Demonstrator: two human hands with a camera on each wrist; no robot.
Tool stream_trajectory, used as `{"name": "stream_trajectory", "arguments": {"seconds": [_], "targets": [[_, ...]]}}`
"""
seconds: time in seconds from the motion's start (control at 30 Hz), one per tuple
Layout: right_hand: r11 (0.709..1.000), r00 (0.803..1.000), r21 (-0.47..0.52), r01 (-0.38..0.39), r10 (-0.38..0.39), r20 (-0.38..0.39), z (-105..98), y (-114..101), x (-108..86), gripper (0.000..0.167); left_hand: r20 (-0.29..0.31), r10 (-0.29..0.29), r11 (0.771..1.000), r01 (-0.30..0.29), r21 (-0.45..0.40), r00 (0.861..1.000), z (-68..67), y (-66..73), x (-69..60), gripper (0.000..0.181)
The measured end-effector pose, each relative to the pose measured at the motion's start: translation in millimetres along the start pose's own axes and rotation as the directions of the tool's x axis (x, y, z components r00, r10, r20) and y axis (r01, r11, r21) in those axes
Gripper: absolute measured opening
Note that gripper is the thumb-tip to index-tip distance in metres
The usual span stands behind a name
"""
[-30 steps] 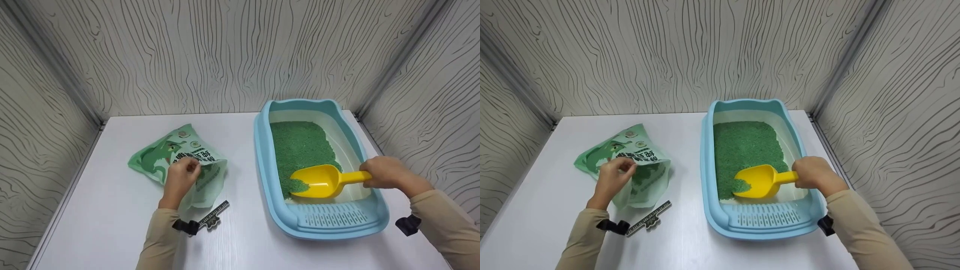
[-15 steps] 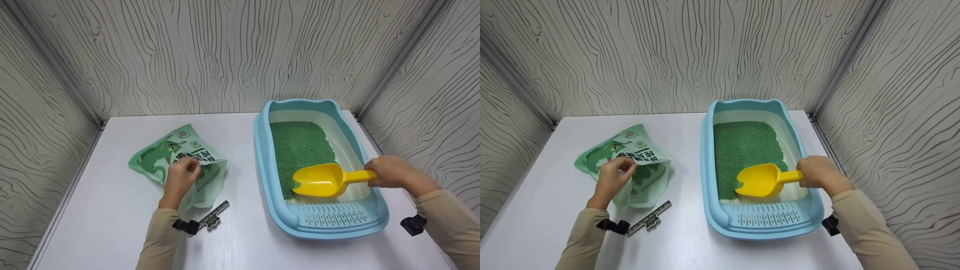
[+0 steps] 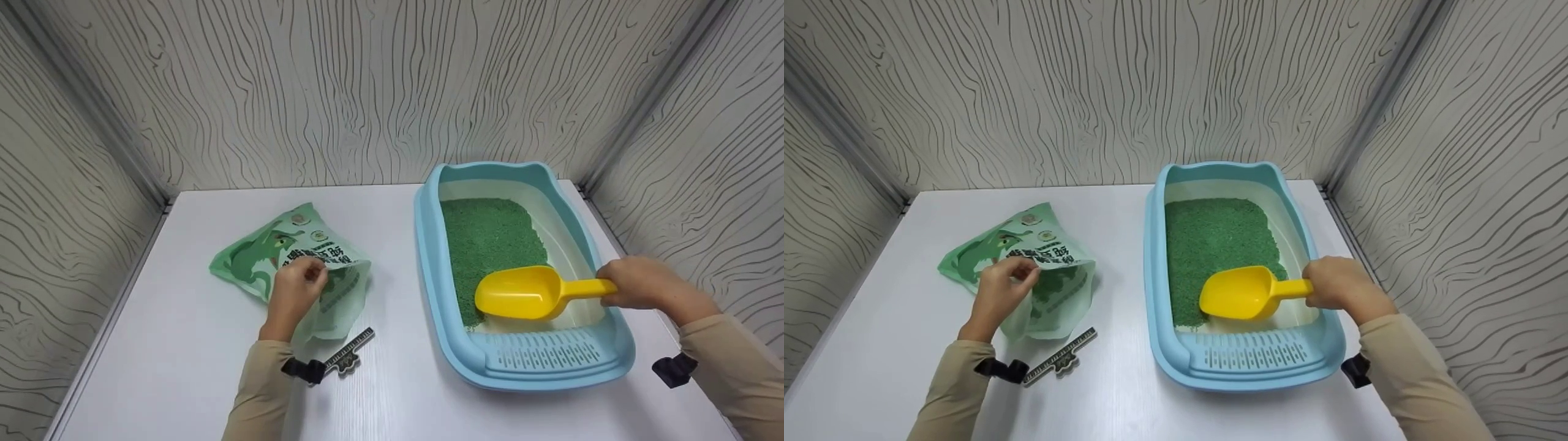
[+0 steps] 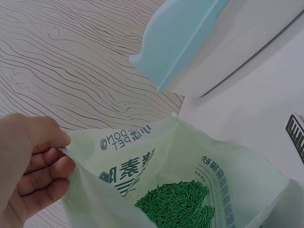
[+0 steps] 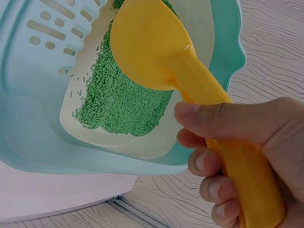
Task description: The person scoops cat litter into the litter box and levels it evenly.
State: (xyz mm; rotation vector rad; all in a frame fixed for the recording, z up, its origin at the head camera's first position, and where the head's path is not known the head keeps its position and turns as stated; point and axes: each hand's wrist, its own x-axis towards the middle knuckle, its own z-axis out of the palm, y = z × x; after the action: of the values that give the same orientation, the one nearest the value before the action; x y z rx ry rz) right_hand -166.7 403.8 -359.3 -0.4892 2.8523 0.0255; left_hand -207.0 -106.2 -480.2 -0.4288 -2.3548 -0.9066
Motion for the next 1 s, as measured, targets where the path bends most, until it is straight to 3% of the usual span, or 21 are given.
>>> {"name": "stream_trajectory", "arguments": {"seconds": [0.3,1.0], "targets": [[1.000,1.000,-0.001,-0.006,0.006,-0.011,2,-3,2.3,0.016,-0.019,0.005,1.000,-0.005,0.007,1.000,2.4,-2.3,-1.5,0.005],[1.000,0.996,0.027,-0.004,0.007,-0.085,0,-21,2.6,0.018,0.004,-0.016,1.000,0.016,-0.016,1.000,-0.1,0.6,-1.9,0.003]]}}
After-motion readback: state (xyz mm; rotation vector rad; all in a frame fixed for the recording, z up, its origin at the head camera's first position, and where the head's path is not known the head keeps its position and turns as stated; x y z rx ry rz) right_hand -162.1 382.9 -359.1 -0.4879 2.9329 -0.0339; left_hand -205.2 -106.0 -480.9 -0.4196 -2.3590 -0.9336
